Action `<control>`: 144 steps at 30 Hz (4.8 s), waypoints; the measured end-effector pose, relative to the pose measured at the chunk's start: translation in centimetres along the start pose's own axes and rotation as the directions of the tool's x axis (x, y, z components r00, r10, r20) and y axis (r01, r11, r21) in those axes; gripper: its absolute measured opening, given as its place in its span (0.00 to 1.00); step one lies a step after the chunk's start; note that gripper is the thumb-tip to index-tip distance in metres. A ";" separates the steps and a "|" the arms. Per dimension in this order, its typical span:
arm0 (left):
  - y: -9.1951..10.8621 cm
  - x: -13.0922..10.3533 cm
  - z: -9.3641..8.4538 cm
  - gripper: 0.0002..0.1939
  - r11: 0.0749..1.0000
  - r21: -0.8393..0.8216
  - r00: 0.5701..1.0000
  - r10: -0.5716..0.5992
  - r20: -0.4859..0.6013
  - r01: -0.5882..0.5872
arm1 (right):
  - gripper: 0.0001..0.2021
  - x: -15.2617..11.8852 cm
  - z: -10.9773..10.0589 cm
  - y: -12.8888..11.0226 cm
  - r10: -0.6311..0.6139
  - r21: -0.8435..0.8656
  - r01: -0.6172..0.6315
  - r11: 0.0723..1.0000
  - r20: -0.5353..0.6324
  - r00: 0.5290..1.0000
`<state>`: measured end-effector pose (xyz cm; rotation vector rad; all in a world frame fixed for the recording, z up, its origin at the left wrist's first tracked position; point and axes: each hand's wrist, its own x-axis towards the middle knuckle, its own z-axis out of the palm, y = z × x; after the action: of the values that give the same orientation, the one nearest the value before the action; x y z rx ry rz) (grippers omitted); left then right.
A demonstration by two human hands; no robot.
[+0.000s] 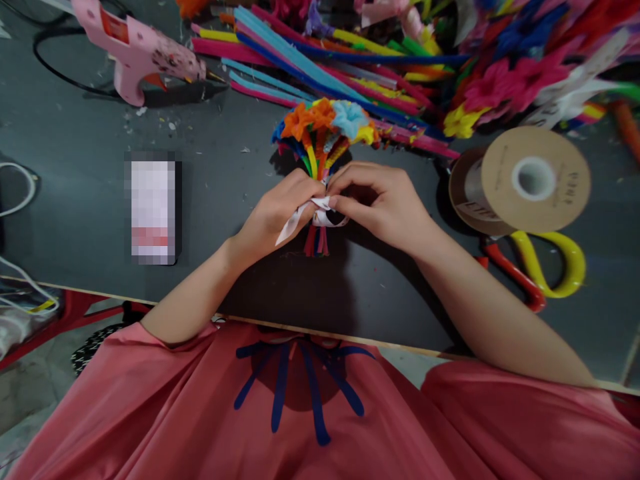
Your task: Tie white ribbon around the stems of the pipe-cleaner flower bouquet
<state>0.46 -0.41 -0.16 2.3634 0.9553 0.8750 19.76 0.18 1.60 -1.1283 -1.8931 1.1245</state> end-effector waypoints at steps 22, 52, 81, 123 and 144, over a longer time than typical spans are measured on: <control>-0.6 -0.2 0.2 0.08 0.983 -0.110 0.989 -0.145 0.006 0.144 | 0.05 -0.4 0.0 -0.8 0.103 0.103 -0.098 0.990 -0.045 0.994; -0.5 0.1 0.6 0.03 0.967 -0.135 0.972 -0.225 -0.069 0.214 | 0.03 0.1 -0.4 -0.4 0.164 0.079 -0.161 0.984 -0.028 0.986; -0.7 -0.2 0.6 0.03 0.960 -0.141 0.967 -0.251 -0.051 0.242 | 0.03 0.3 -0.5 0.7 0.226 0.384 -0.200 0.901 -0.023 0.974; -0.5 -0.1 0.7 0.05 0.917 -0.229 0.939 -0.343 -0.040 0.325 | 0.08 0.0 -0.8 0.6 0.097 0.018 -0.096 0.995 -0.295 0.951; -0.6 0.3 -0.2 0.12 0.949 -0.199 0.950 -0.275 -0.150 0.243 | 0.04 0.3 0.3 0.3 0.263 0.300 -0.238 0.924 -0.045 0.964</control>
<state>0.26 0.25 -0.23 1.9790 1.1748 1.0282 19.50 0.45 1.25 -1.2481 -1.4849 1.4210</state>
